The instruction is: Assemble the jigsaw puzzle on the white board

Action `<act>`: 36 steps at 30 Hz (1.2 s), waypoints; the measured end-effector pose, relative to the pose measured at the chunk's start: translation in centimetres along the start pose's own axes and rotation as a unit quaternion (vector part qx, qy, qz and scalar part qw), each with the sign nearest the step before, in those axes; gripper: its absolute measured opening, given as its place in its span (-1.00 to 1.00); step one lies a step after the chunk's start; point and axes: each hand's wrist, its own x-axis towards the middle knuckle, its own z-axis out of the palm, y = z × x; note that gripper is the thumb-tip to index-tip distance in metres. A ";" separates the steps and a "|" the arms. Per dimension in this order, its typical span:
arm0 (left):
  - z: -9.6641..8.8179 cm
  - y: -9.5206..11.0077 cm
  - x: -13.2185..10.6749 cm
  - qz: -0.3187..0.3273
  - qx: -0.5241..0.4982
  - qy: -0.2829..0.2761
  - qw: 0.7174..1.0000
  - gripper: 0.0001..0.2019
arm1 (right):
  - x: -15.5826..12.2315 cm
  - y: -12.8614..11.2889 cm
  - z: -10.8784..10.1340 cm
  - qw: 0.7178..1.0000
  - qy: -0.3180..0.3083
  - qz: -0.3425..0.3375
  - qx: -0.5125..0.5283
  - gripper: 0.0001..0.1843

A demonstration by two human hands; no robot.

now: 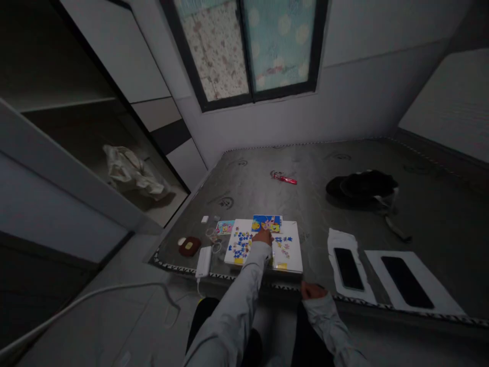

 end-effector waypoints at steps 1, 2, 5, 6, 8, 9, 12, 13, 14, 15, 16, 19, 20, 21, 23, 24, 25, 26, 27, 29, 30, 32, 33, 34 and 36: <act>0.0 -0.1 0.0 0.000 -0.001 -0.004 1.000 -0.60 | 0.0 0.1 0.1 1.000 -0.001 -0.001 0.002 -0.36; 0.0 -0.2 0.0 0.001 -0.003 -0.006 1.000 -0.60 | 0.0 0.2 0.1 1.000 -0.002 0.000 0.003 -0.36; 0.2 -0.5 -0.2 0.008 -0.014 -0.009 1.000 -0.59 | -0.1 0.4 0.3 1.000 -0.002 0.002 0.010 -0.42; 0.3 -0.5 -0.4 0.010 -0.017 -0.009 1.000 -0.59 | -0.1 0.4 0.4 1.000 -0.004 0.001 0.013 -0.43; 0.4 -0.6 -0.6 0.014 -0.024 -0.007 1.000 -0.59 | 0.0 0.5 0.5 1.000 -0.007 -0.003 0.021 -0.42; 0.3 -0.6 -0.7 0.015 -0.026 -0.006 1.000 -0.59 | 0.0 0.6 0.5 1.000 -0.008 -0.004 0.024 -0.41; 0.1 -0.5 -0.9 0.017 -0.033 -0.003 0.999 -0.58 | 0.3 0.7 0.5 1.000 -0.009 -0.001 0.029 -0.38; 0.0 -0.4 -0.9 0.017 -0.035 -0.002 0.999 -0.59 | 0.5 0.7 0.4 1.000 -0.009 0.003 0.029 -0.36; 0.0 -0.4 -0.9 0.018 -0.038 -0.002 0.999 -0.59 | 0.6 0.6 0.4 1.000 -0.008 0.008 0.029 -0.34; -0.1 -0.3 -0.8 0.018 -0.041 0.000 0.999 -0.59 | 0.7 0.4 0.3 0.999 -0.008 0.014 0.029 -0.32; -0.2 -0.3 -0.8 0.020 -0.044 0.002 0.999 -0.59 | 0.9 0.2 0.1 0.999 -0.008 0.020 0.029 -0.30; -0.1 -0.7 -1.2 0.026 -0.055 0.020 0.998 -0.59 | 1.0 -0.7 -0.4 0.999 -0.008 0.037 0.030 -0.27; -0.1 -1.0 -1.4 0.029 -0.060 0.028 0.997 -0.58 | 1.0 -1.1 -0.7 0.999 -0.007 0.043 0.030 -0.28; -0.1 -1.5 -1.7 0.034 -0.066 0.037 0.997 -0.57 | 1.0 -1.5 -0.9 0.998 -0.006 0.048 0.030 -0.30; -0.3 -2.7 -2.2 0.040 -0.073 0.056 0.995 -0.55 | 0.9 -2.2 -1.4 0.998 -0.008 0.056 0.029 -0.36; -0.5 -3.4 -2.5 0.039 -0.075 0.064 0.994 -0.54 | 0.9 -2.3 -1.6 0.998 -0.011 0.059 0.028 -0.37; -0.8 -4.3 -2.7 0.033 -0.075 0.070 0.994 -0.54 | 0.9 -2.4 -1.7 0.998 -0.016 0.060 0.029 -0.38; -1.1 -5.1 -3.0 0.025 -0.074 0.075 0.994 -0.53 | 1.0 -2.3 -1.8 0.997 -0.021 0.061 0.030 -0.36; -1.4 -6.0 -3.2 0.015 -0.072 0.079 0.994 -0.53 | 1.2 -2.1 -1.8 0.997 -0.026 0.061 0.032 -0.33; -2.0 -7.6 -3.7 -0.002 -0.064 0.083 0.995 -0.53 | 1.6 -1.6 -1.8 0.997 -0.037 0.060 0.040 -0.23; -2.2 -8.3 -4.0 -0.007 -0.059 0.084 0.995 -0.53 | 1.8 -1.3 -1.7 0.996 -0.042 0.060 0.044 -0.18; -2.1 -9.3 -4.7 -0.010 -0.049 0.083 0.995 -0.52 | 2.2 -0.9 -1.7 0.995 -0.053 0.064 0.051 -0.10; -1.9 -9.7 -5.1 -0.009 -0.043 0.081 0.996 -0.52 | 2.4 -1.0 -1.8 0.995 -0.059 0.067 0.054 -0.06; -1.5 -9.9 -5.5 -0.008 -0.037 0.076 0.996 -0.52 | 2.5 -1.1 -1.9 0.994 -0.064 0.071 0.055 -0.03; -0.3 -9.9 -6.4 -0.003 -0.023 0.063 0.998 -0.51 | 2.6 -1.7 -2.1 0.993 -0.072 0.083 0.052 0.02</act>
